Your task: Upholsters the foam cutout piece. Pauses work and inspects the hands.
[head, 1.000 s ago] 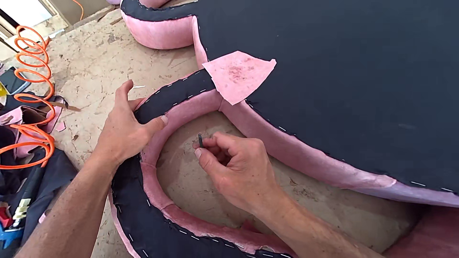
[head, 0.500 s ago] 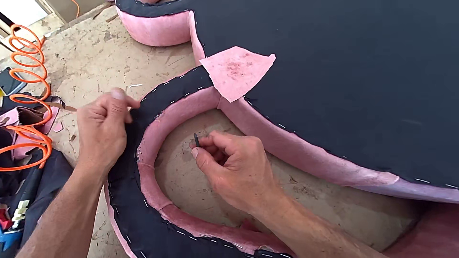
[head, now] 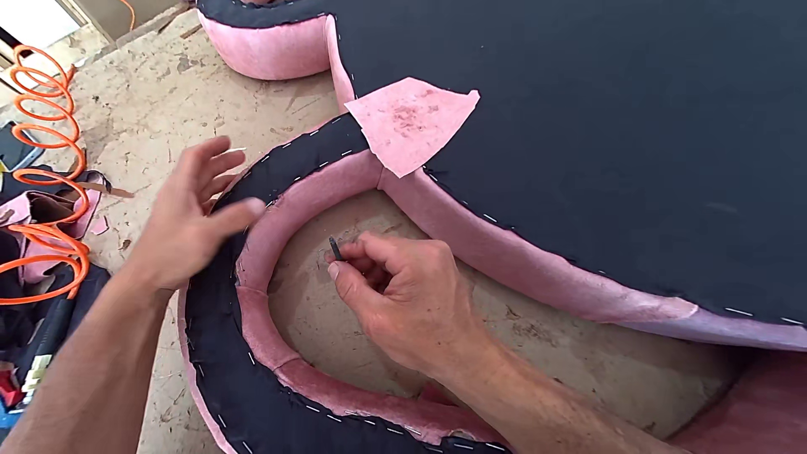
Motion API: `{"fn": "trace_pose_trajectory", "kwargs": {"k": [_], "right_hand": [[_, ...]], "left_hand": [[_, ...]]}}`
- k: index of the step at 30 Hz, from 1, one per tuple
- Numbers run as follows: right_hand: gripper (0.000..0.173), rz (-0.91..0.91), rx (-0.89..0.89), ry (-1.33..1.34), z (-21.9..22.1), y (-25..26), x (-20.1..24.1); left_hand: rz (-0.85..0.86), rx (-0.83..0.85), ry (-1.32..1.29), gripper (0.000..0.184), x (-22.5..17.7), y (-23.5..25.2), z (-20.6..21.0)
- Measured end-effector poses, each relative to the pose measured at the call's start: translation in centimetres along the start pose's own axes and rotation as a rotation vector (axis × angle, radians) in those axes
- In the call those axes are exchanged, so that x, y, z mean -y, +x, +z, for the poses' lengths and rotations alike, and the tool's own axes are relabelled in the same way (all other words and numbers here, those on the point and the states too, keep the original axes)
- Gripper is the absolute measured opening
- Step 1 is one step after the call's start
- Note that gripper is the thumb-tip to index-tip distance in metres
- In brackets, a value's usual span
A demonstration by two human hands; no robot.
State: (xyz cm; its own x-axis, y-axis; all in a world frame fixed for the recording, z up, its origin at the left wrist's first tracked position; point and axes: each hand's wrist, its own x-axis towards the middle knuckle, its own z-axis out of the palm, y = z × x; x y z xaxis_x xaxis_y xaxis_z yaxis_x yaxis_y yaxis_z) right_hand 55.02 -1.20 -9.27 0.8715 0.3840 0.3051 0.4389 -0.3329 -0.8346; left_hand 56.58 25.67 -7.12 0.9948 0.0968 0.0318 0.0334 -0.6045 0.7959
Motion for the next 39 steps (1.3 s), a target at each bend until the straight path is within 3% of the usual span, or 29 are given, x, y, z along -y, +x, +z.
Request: {"fn": "trace_pose_trajectory", "kwargs": {"k": [3, 8, 12, 17, 21, 23, 25, 28, 30, 34, 39], "right_hand": [[0.012, 0.003, -0.001, 0.011, 0.1, 0.0, 0.0], [0.012, -0.006, 0.007, 0.009, 0.1, 0.0, 0.0], [0.012, -0.006, 0.009, 0.001, 0.1, 0.0, 0.0], [0.012, 0.000, 0.018, -0.002, 0.2, 0.0, 0.1], [0.012, -0.011, 0.014, 0.007, 0.3, 0.0, -0.1], [0.012, -0.015, 0.013, 0.010, 0.3, 0.0, -0.1], [0.012, -0.007, 0.019, 0.010, 0.3, 0.0, -0.1], [0.012, -0.001, 0.025, 0.003, 0.3, 0.0, 0.0], [0.012, 0.006, 0.028, 0.005, 0.3, 0.0, 0.1], [0.011, 0.012, 0.034, 0.011, 0.3, 0.0, 0.0], [0.011, 0.001, 0.032, 0.013, 0.3, 0.0, 0.0]], "left_hand": [[-0.123, -0.002, -0.142, 0.074, 0.2, -0.6, -0.2], [-0.123, 0.003, 0.158, 0.087, -1.2, 0.3, 1.2], [-0.103, -0.061, 0.264, 0.085, -1.1, 0.3, 1.7], [-0.223, -0.050, -0.225, 0.065, -1.1, -0.1, 0.5], [-0.103, -0.025, 0.148, 0.083, -1.1, 0.2, 1.5], [-0.041, -0.031, 0.276, 0.083, -0.8, 0.5, 1.7], [-0.062, -0.012, 0.181, 0.075, -0.7, 0.4, 1.3], [-0.184, -0.001, -0.164, 0.062, -0.6, 0.3, 0.4], [-0.155, 0.020, -0.121, 0.070, -0.6, 0.3, 0.5], [-0.022, -0.003, 0.309, 0.089, -0.8, 1.0, 1.5], [0.036, 0.031, 0.073, 0.077, 0.1, 0.5, 0.6]]}}
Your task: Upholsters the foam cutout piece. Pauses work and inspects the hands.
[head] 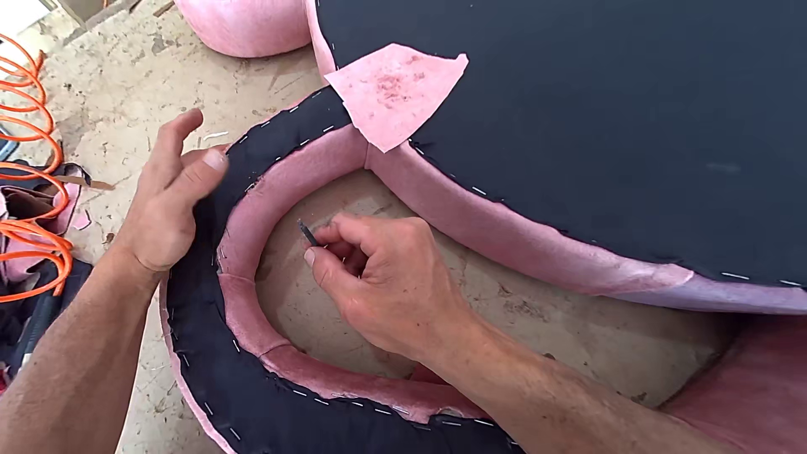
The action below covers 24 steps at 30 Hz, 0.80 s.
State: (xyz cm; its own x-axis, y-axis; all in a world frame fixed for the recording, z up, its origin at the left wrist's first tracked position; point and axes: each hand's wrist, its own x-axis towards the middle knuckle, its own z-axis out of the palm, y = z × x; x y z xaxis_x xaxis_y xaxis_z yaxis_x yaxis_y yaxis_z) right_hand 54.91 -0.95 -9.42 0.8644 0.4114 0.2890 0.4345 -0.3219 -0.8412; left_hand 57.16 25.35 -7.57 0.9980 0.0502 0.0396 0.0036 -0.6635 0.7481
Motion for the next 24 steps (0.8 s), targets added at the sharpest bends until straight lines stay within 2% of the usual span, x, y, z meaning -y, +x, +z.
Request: {"fn": "trace_pose_trajectory", "kwargs": {"k": [2, 5, 12, 18, 20, 24], "right_hand": [[0.011, -0.001, -0.004, 0.001, 0.0, 0.0, 0.0], [0.011, -0.002, 0.001, -0.006, -0.1, 0.1, 0.0], [0.011, 0.002, -0.006, -0.006, -0.1, 0.1, 0.1], [0.011, -0.009, -0.004, -0.009, 0.0, 0.1, 0.0], [0.011, -0.005, -0.009, -0.008, 0.0, 0.1, 0.0], [0.011, 0.000, -0.006, 0.002, 0.0, 0.1, 0.1]], "left_hand": [[0.050, 0.019, 0.170, 0.091, -0.3, -0.1, 0.2], [0.079, -0.040, 0.431, 0.096, -0.7, 0.4, 1.0], [0.135, 0.016, 0.387, 0.097, -0.2, -0.3, 0.3], [0.069, -0.097, 0.513, 0.091, -1.2, 0.4, 1.5], [0.095, -0.087, 0.452, 0.087, -0.8, 0.3, 1.2], [0.059, 0.026, -0.020, 0.081, 0.2, -0.1, -0.1]]}}
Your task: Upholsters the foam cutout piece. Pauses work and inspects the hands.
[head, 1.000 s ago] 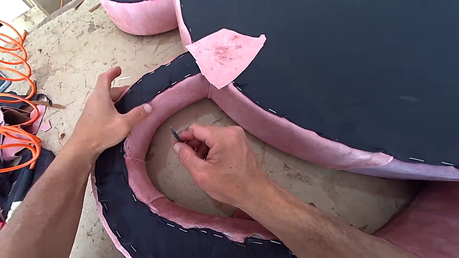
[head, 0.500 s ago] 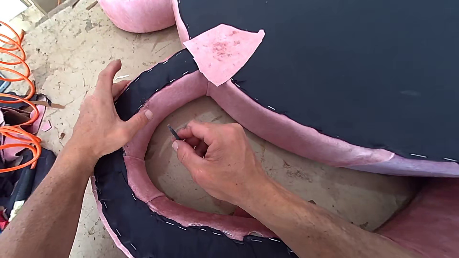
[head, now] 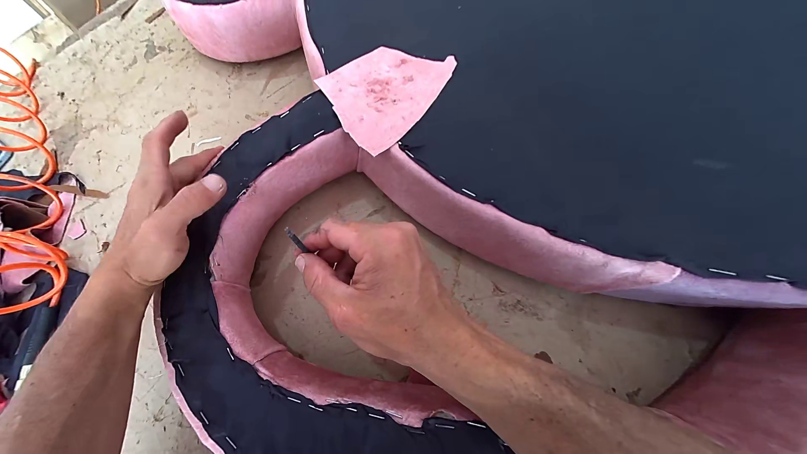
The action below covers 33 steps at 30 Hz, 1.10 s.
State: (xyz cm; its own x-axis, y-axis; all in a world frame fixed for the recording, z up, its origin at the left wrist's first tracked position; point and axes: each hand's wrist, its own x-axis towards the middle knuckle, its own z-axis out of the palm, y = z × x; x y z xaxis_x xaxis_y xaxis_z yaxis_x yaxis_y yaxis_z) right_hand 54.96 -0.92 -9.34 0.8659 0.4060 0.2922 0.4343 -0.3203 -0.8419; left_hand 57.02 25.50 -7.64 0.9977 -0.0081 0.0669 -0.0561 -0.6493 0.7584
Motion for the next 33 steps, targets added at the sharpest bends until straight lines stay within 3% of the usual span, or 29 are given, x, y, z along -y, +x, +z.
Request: {"fn": "trace_pose_trajectory", "kwargs": {"k": [2, 7, 11, 16, 22, 26, 29, 33], "right_hand": [[0.011, -0.001, -0.002, 0.001, 0.0, 0.0, 0.0], [0.012, -0.013, -0.008, -0.007, 0.1, 0.0, 0.0], [0.012, -0.006, -0.010, -0.002, 0.1, 0.0, 0.1], [0.012, -0.009, -0.002, -0.009, 0.1, 0.0, 0.1], [0.012, -0.008, -0.006, -0.006, 0.1, 0.0, 0.0], [0.013, -0.009, -0.003, -0.003, 0.1, 0.0, 0.0], [0.012, -0.010, 0.004, 0.001, 0.0, 0.0, 0.0], [0.011, -0.004, 0.003, -0.004, 0.0, -0.1, 0.0]], "left_hand": [[-0.032, -0.005, 0.050, 0.087, -0.6, 0.2, 0.3], [-0.042, -0.108, 0.477, 0.097, -1.3, 1.2, 1.6], [0.029, -0.070, 0.329, 0.086, -0.6, -0.1, 0.7], [0.042, -0.134, 0.594, 0.088, -1.4, 0.3, 1.8], [0.003, -0.136, 0.669, 0.097, -1.8, 0.2, 2.1], [-0.019, -0.146, 0.672, 0.089, -2.0, 0.3, 2.4], [0.009, -0.133, 0.661, 0.102, -1.8, 0.0, 2.4], [-0.025, -0.137, 0.668, 0.089, -2.1, 0.0, 2.7]]}}
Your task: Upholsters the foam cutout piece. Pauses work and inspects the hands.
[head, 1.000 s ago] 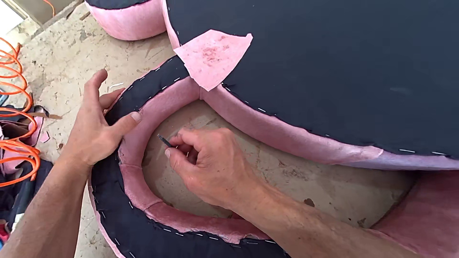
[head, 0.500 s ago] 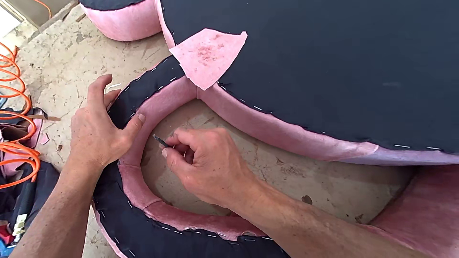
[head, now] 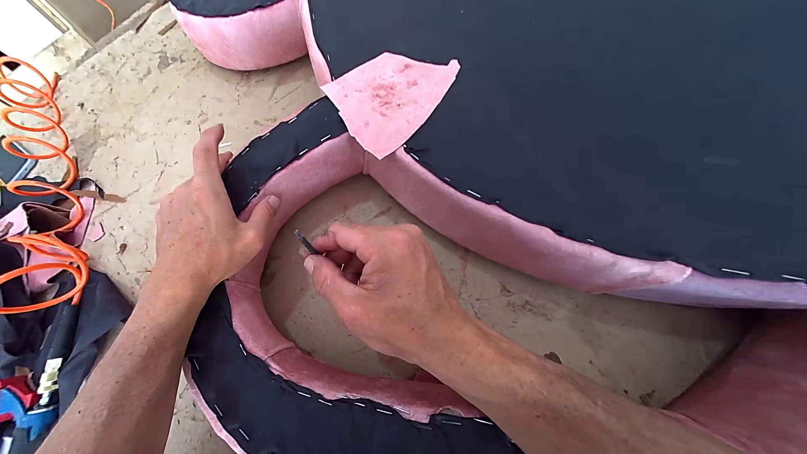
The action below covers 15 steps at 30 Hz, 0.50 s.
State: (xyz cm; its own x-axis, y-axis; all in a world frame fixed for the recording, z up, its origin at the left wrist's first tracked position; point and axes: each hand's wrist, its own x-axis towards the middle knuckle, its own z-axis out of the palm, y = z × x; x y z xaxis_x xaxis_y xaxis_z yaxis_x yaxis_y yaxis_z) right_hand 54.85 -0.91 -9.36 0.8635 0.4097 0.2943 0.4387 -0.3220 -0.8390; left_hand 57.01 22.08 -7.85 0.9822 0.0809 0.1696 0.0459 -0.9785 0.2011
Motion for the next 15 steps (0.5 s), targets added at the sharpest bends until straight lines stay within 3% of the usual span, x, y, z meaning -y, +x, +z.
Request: {"fn": "trace_pose_trajectory", "kwargs": {"k": [13, 15], "right_hand": [[0.012, -0.011, -0.007, -0.006, -0.01, 0.00, -0.05], [0.012, -0.008, -0.008, -0.013, -0.03, 0.02, -0.04]], "left_hand": [[-0.023, -0.012, 0.005, 0.094, -0.05, 0.13, 0.05], [-0.039, -0.009, 0.000, 0.085, -0.31, 0.26, 0.03]]}}
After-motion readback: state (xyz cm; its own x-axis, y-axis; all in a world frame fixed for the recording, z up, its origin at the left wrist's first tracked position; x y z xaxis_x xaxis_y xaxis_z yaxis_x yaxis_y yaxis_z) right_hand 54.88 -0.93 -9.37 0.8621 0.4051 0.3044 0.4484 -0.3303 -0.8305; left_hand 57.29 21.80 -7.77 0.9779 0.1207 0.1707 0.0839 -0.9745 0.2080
